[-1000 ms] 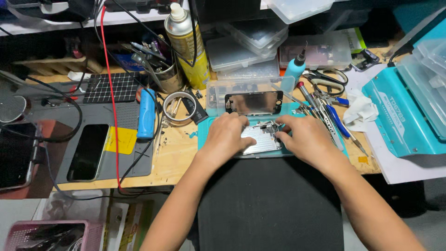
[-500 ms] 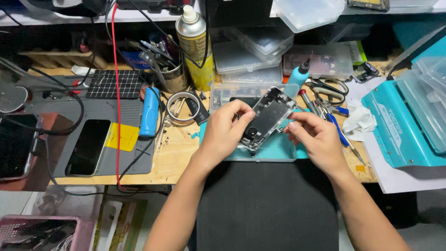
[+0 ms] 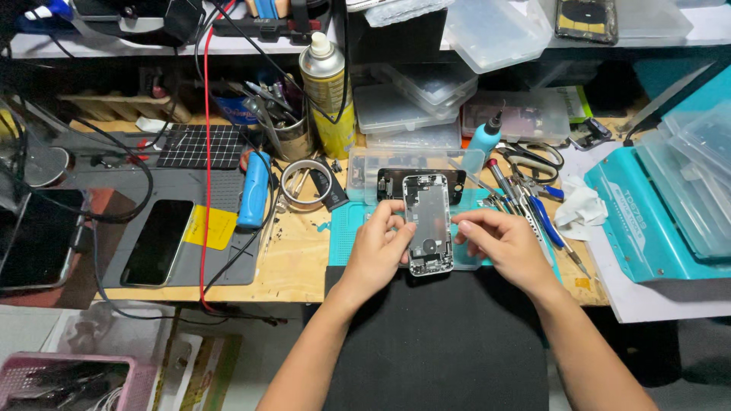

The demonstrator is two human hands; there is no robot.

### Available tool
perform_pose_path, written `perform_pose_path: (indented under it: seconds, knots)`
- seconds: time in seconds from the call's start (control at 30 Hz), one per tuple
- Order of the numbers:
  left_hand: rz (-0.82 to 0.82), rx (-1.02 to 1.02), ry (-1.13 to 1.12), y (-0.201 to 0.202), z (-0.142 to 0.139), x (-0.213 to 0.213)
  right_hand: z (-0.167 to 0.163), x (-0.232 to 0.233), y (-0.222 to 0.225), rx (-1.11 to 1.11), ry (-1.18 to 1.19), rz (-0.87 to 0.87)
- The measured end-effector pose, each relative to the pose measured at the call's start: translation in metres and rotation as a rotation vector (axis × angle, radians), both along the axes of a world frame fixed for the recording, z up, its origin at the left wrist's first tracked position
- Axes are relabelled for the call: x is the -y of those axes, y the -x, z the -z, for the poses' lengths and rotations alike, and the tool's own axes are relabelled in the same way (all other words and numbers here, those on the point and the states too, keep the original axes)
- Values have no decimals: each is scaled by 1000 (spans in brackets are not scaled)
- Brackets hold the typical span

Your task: The person removes the back cover of a smartphone, then detaches and reattaches internal components including the battery connector and camera module. They use a screwdriver to secure screws and place small parts on a mat before reinserting them into the phone chassis.

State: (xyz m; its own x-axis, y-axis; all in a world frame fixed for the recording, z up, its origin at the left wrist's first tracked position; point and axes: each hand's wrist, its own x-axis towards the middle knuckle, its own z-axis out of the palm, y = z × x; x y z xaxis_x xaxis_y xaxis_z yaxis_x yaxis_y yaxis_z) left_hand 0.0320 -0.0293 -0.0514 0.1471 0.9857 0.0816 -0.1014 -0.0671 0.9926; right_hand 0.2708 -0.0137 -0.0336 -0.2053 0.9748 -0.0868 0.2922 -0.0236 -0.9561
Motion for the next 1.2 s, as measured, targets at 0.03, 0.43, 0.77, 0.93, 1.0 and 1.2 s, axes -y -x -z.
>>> perform_pose_path:
  seconds: [0.03, 0.43, 0.77, 0.93, 1.0, 1.2]
  knots:
    - [11, 12, 9, -1, 1, 0, 1, -1, -1, -15, -6, -6]
    - [-22, 133, 37, -9, 2, 4, 38, -8, -17, -142, -160, 183]
    - [-109, 74, -100, -10, 11, -2, 46, -8, -20, -104, -248, 189]
    - [-117, 133, -101, -7, 16, -1, 46, -9, -19, -112, -249, 211]
    - [-122, 175, -111, -8, 17, 0, 46, -10, -19, -92, -252, 227]
    - [-213, 248, -109, -7, 20, 4, 44, -11, -16, -118, -264, 236]
